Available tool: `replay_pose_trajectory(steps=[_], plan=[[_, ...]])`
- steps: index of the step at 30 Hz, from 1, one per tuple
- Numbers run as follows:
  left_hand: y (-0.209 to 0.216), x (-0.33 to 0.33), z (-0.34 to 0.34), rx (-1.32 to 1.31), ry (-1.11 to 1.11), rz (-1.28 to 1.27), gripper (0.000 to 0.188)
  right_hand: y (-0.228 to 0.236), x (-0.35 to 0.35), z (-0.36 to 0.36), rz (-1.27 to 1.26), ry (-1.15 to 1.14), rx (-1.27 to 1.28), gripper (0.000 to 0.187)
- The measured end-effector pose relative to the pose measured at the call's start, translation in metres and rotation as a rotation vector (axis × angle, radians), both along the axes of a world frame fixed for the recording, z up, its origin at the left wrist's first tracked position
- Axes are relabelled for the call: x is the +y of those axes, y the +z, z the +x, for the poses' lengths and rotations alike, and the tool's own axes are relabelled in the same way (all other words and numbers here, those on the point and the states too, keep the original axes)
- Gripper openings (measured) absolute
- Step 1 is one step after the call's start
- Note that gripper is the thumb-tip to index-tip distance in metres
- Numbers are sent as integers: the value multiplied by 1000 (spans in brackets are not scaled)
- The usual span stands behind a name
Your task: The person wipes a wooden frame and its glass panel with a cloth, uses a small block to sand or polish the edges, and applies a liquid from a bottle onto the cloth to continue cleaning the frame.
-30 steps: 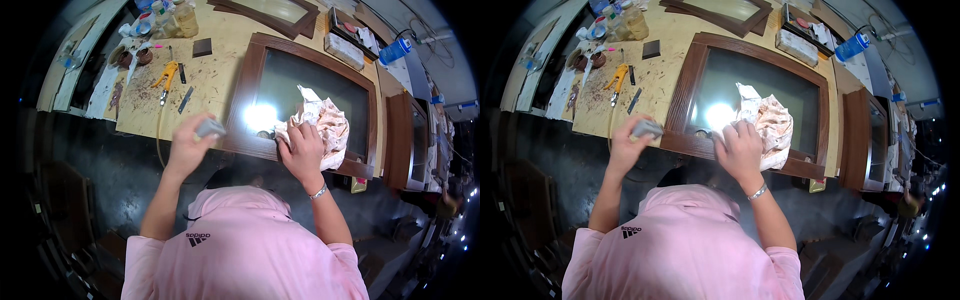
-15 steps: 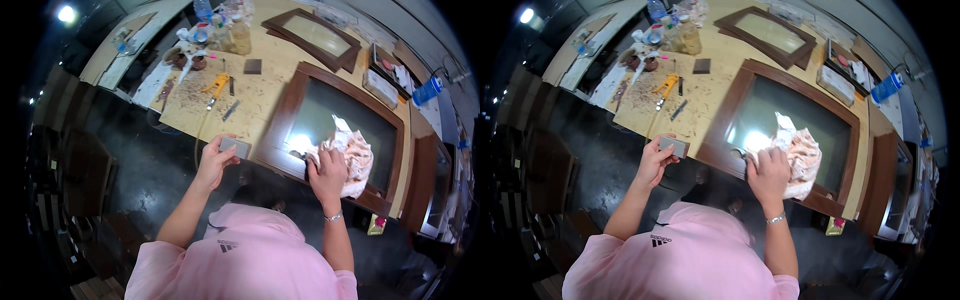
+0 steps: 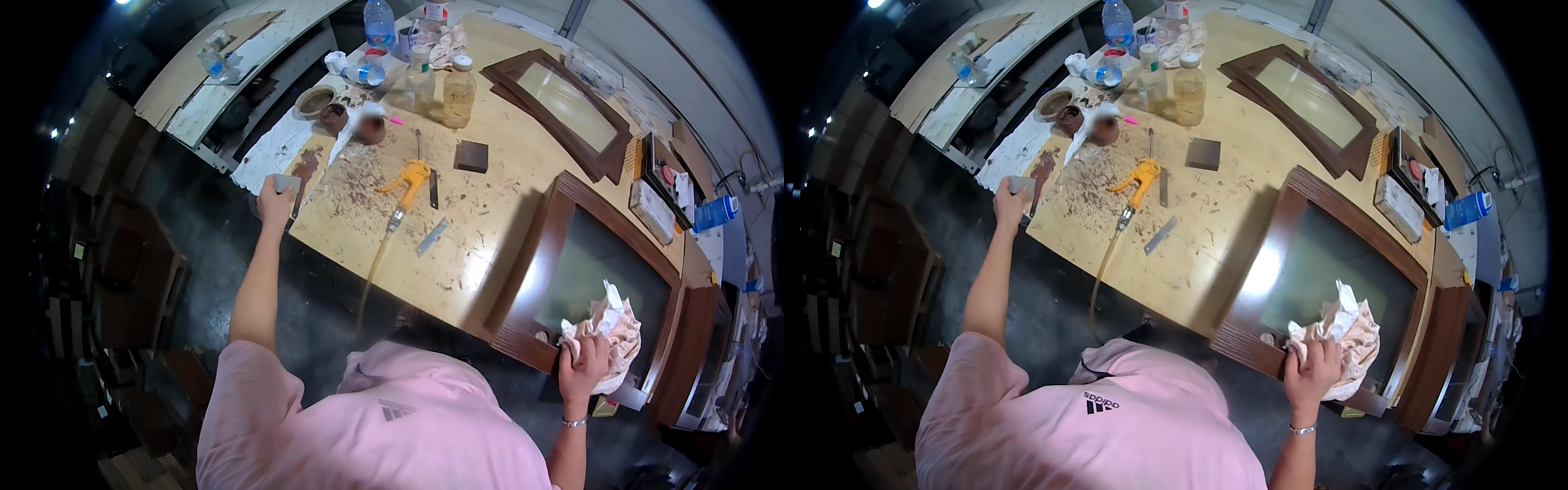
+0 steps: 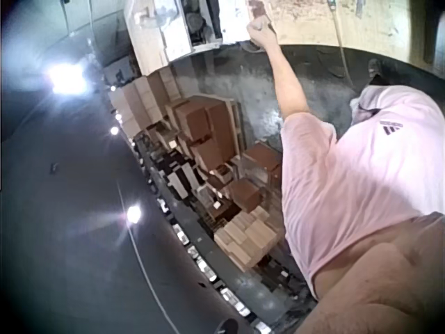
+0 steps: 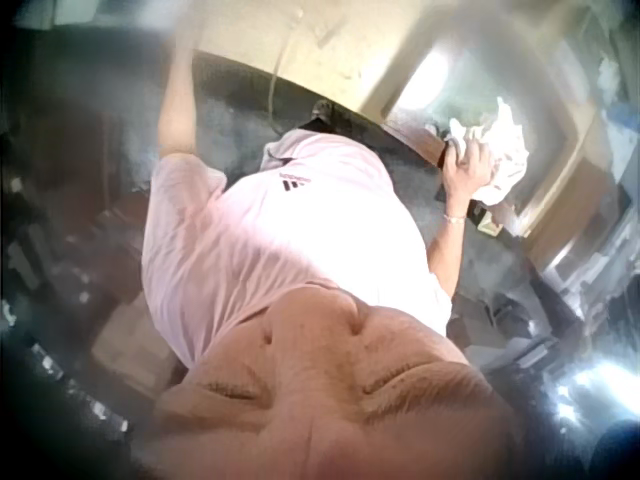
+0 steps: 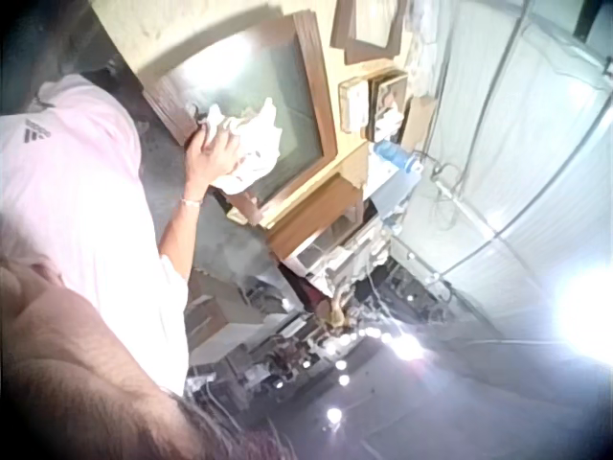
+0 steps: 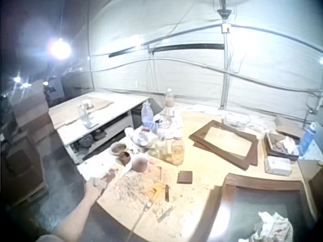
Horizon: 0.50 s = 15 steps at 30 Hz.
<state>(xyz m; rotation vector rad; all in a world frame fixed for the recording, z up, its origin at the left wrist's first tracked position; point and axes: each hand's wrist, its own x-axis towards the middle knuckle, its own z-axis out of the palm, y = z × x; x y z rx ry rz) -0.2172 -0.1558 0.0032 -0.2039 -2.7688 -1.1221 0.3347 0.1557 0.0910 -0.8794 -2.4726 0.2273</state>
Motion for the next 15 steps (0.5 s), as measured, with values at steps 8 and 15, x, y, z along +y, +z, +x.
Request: replay_pose_trajectory(steps=[8, 15], plan=[[-22, 3, -72, 0, -106, -437, 45, -3, -3, -2, 38, -57, -99, 19], [-19, -8, -84, -71, -42, -266, 40, -6, -5, -6, 37, -104, -117, 19]])
